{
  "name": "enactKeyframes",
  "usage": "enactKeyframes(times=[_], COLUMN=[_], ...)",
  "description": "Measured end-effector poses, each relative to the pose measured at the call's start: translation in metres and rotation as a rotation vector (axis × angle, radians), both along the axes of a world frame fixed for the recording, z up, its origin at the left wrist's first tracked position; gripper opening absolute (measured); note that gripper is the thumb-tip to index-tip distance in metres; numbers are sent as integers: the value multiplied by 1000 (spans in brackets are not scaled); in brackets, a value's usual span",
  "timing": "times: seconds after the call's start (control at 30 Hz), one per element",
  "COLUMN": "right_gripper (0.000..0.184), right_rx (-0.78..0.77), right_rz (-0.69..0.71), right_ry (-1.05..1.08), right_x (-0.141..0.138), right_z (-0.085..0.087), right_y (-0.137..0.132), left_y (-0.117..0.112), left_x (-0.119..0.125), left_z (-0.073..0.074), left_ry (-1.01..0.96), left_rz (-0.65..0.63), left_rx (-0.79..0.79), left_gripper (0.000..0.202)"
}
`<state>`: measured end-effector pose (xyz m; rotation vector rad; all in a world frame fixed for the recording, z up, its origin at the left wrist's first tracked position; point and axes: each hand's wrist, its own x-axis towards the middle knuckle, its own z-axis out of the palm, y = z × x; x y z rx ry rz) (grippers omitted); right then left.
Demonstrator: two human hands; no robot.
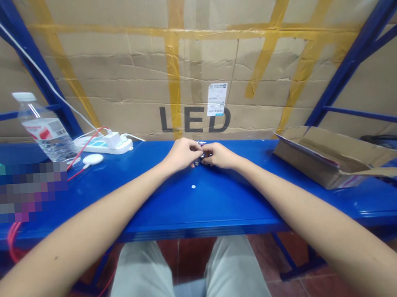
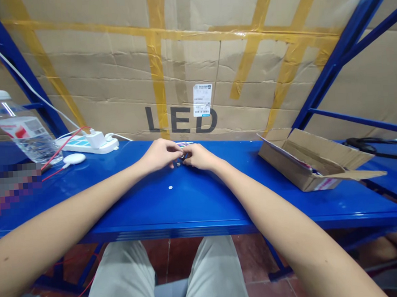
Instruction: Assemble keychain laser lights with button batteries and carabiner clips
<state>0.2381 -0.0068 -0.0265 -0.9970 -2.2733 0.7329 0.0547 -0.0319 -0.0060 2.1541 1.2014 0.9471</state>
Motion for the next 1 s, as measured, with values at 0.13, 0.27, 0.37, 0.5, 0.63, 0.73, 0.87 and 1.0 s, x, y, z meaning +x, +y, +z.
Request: enactKeyframes(times=[0.13, 0.27, 0.37, 0.5, 0.63, 0.73, 0.87, 1.0], right_gripper=[20, 19, 20, 20, 20, 20, 19, 18], right_rx=[-59, -137, -151, -141, -140, -145, -152, -154], right_rz=[-72, -85, -78, -64, -55, -56, -66, -64], right_ry=[2, 35, 42, 39, 48, 51, 56, 78], right_x=[-1, -1, 0, 1, 2, 1, 1, 2], right_z=[0, 1, 2, 1, 1, 2, 2, 0], right_y=[-1, -1, -1, 1, 1, 0, 0, 2], left_y=[11, 34, 46, 53, 54, 50, 38, 24], left_x=[-15, -37, -46, -44, -40, -39, -32, -18], left_z=[7, 3, -9, -23, -26, -23, -12, -5], left_ry=[47, 305, 453, 504, 442, 401, 290, 87], left_rz=[75, 68, -20, -98, -47, -10, 18, -57], left_rx=[60, 271, 232, 223, 176, 92, 135, 320], left_gripper=[17, 20, 21, 19, 10, 5, 4, 3])
